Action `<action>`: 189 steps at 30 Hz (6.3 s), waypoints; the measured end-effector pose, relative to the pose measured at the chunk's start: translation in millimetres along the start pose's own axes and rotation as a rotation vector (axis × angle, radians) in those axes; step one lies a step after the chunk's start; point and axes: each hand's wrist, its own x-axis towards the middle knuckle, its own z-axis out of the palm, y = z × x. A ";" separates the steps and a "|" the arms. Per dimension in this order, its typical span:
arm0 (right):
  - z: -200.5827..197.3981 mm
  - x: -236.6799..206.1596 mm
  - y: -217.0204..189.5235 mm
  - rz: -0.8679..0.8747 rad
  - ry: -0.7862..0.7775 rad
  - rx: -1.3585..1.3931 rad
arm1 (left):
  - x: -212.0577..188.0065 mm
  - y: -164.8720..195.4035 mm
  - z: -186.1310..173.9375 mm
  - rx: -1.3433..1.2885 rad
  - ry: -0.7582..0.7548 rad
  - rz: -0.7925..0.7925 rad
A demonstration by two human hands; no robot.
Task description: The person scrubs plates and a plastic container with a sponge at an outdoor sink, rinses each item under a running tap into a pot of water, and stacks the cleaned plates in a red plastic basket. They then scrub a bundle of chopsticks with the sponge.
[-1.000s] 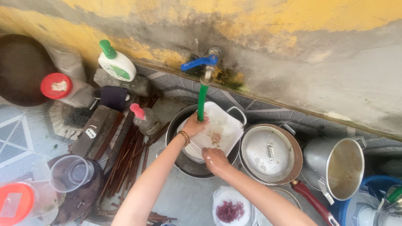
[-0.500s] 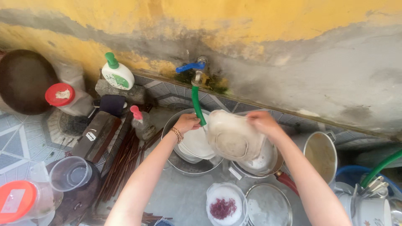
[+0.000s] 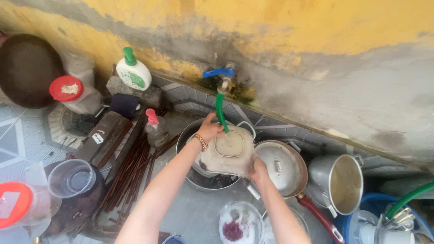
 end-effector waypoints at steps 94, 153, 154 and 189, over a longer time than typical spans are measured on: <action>120.1 19.2 34.5 -1.003 -0.391 -1.854 | -74.1 -103.4 -83.0 -0.162 0.267 -0.097; 185.8 58.1 100.3 -0.056 -0.617 -0.869 | -128.2 56.8 -2.6 1.386 0.676 0.466; 200.1 44.9 118.8 -0.055 -0.643 -0.858 | -129.4 49.3 -5.7 1.425 0.666 0.562; 268.9 -62.8 295.3 -0.187 -0.506 -1.154 | -653.2 -39.1 -551.8 -0.713 1.508 0.983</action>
